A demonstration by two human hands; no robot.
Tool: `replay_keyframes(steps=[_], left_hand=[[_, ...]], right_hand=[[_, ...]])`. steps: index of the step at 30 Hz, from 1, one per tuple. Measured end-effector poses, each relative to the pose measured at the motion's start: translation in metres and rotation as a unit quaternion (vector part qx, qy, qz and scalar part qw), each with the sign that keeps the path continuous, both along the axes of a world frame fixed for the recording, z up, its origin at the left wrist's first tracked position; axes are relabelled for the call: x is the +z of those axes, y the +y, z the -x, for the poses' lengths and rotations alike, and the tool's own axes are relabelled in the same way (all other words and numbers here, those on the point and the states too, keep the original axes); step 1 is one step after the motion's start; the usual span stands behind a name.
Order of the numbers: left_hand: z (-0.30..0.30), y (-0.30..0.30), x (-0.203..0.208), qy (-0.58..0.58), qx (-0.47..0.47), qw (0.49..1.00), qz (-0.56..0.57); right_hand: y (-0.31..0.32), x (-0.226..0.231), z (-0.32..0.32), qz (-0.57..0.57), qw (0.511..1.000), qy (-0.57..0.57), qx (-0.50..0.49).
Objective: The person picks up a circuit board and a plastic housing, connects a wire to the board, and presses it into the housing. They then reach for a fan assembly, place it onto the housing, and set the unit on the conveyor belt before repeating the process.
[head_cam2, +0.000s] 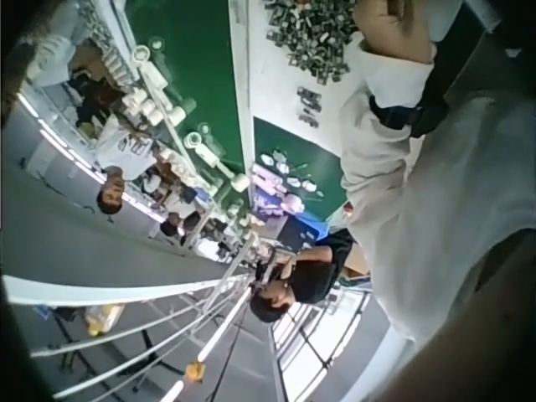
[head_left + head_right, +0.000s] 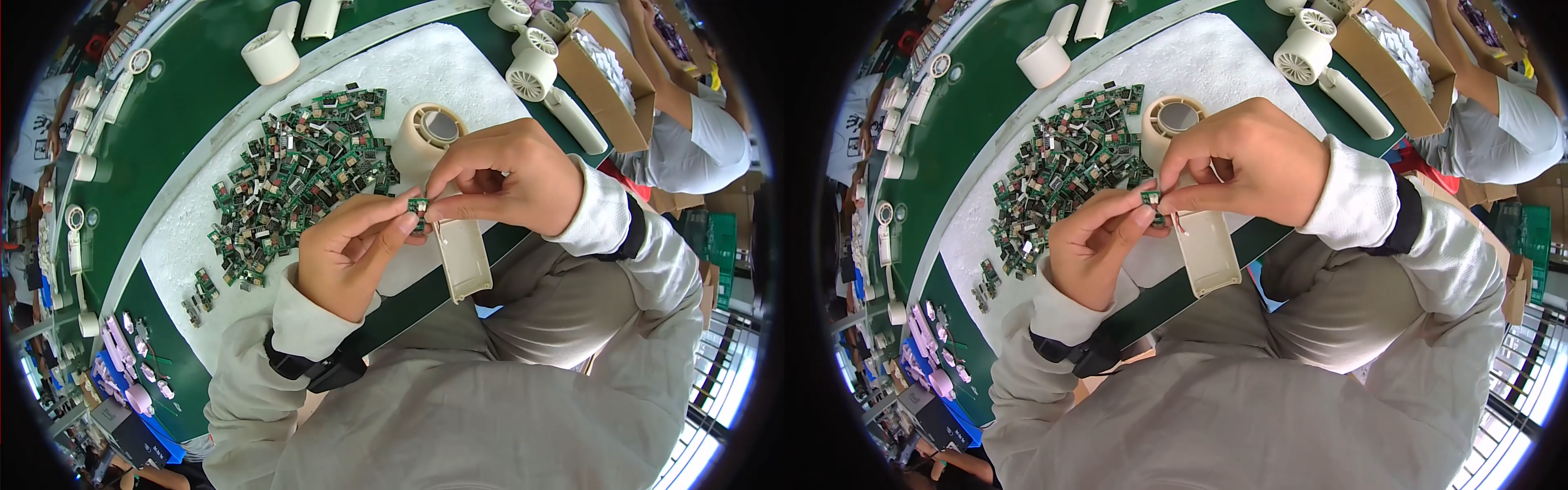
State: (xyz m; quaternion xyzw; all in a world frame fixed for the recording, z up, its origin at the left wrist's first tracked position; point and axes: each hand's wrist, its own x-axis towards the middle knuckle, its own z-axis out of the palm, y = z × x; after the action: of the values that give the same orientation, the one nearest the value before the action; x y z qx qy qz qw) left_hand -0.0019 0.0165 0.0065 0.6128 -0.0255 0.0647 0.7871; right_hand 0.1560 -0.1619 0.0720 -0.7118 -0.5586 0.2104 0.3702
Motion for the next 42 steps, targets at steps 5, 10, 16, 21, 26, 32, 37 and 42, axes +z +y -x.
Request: replay_keyframes(steps=[5, 10, 16, 21, 26, 32, 37, 42], left_hand=[[-0.001, 0.001, 0.007, 0.046, 0.045, 0.998, 0.010], [-0.002, 0.002, 0.005, 0.090, 0.015, 0.995, 0.036], [-0.001, -0.003, 0.005, 0.077, 0.025, 0.995, 0.055], [0.001, -0.002, 0.007, 0.098, 0.014, 0.994, 0.053], [0.003, -0.003, 0.005, 0.101, 0.012, 0.994, 0.041], [-0.003, 0.000, 0.003, 0.093, 0.015, 0.995, 0.036], [-0.003, 0.001, 0.002, 0.085, 0.019, 0.994, 0.063], [0.006, 0.001, -0.002, 0.099, 0.024, 0.990, 0.100]], right_hand=[[0.001, 0.004, 0.001, -0.054, 0.989, -0.124, 0.062], [0.000, 0.002, -0.005, -0.099, 0.959, -0.232, 0.127], [-0.004, 0.004, -0.002, -0.103, 0.885, -0.418, 0.178], [-0.011, 0.001, 0.003, -0.097, 0.855, -0.473, 0.188], [-0.013, -0.007, 0.004, -0.128, 0.831, -0.508, 0.188], [-0.009, -0.006, -0.003, -0.150, 0.818, -0.521, 0.191], [-0.007, -0.002, -0.001, -0.157, 0.815, -0.517, 0.207], [-0.003, -0.006, 0.007, -0.157, 0.936, -0.289, 0.122]])
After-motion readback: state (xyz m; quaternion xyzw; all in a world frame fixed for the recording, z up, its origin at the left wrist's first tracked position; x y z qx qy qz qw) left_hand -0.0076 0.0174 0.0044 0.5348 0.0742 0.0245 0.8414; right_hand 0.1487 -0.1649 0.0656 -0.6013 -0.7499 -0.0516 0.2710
